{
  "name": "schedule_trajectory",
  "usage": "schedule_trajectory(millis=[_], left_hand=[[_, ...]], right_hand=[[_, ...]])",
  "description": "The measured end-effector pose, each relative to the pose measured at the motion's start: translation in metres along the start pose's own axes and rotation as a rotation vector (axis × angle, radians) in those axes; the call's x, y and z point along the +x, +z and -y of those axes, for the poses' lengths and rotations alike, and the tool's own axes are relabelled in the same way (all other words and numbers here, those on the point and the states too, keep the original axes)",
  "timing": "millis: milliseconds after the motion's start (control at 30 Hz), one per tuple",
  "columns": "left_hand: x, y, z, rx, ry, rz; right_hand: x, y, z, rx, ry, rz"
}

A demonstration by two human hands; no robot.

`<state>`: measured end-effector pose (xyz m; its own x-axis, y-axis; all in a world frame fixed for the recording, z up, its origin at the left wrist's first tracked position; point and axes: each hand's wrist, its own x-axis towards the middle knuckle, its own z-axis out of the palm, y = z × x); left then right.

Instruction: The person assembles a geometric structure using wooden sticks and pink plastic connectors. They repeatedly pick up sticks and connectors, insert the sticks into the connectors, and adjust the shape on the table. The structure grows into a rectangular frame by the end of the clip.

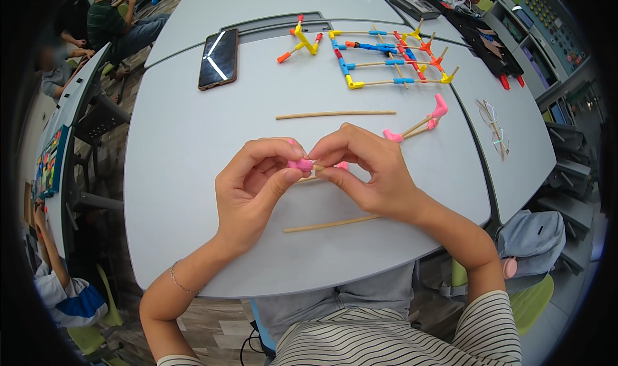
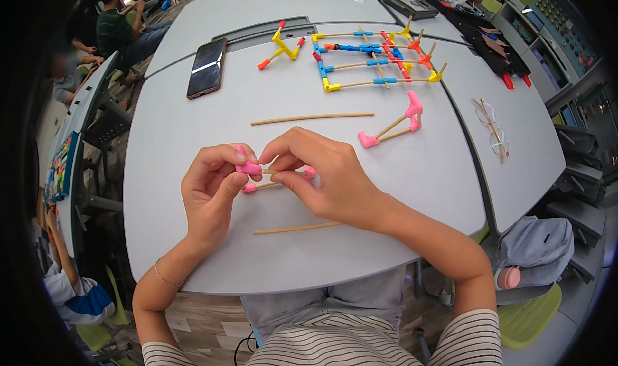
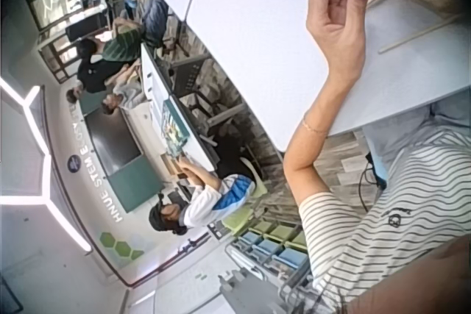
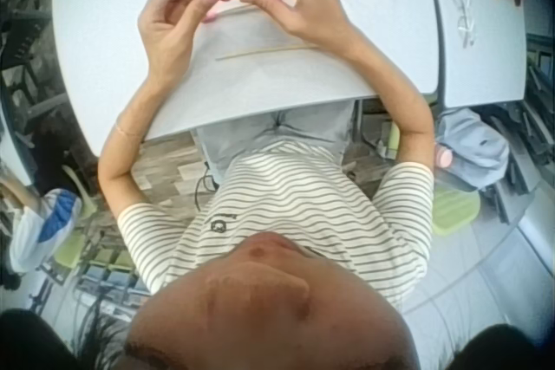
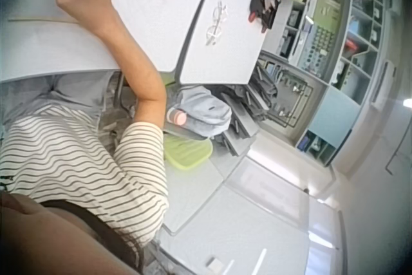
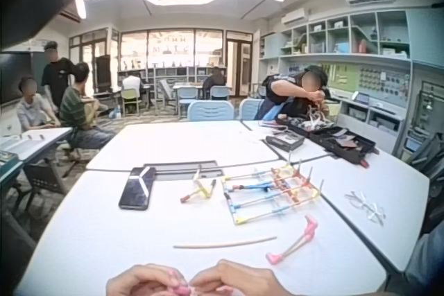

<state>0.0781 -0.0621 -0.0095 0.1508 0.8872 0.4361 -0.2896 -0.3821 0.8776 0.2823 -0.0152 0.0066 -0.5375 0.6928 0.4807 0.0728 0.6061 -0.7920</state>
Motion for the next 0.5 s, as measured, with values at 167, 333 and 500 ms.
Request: schedule_trajectory(millis=[167,333,500], left_hand=[[-0.001,0.0,0.0,0.031,-0.002,0.012],[0.004,0.005,-0.007,0.243,0.012,-0.022],[0.012,0.001,-0.012,0.578,0.164,0.003]], right_hand=[[0.0,0.001,0.002,0.043,0.036,0.002],[-0.001,0.0,-0.001,0.077,0.078,-0.002],[0.001,-0.004,-0.003,0.041,0.012,0.036]])
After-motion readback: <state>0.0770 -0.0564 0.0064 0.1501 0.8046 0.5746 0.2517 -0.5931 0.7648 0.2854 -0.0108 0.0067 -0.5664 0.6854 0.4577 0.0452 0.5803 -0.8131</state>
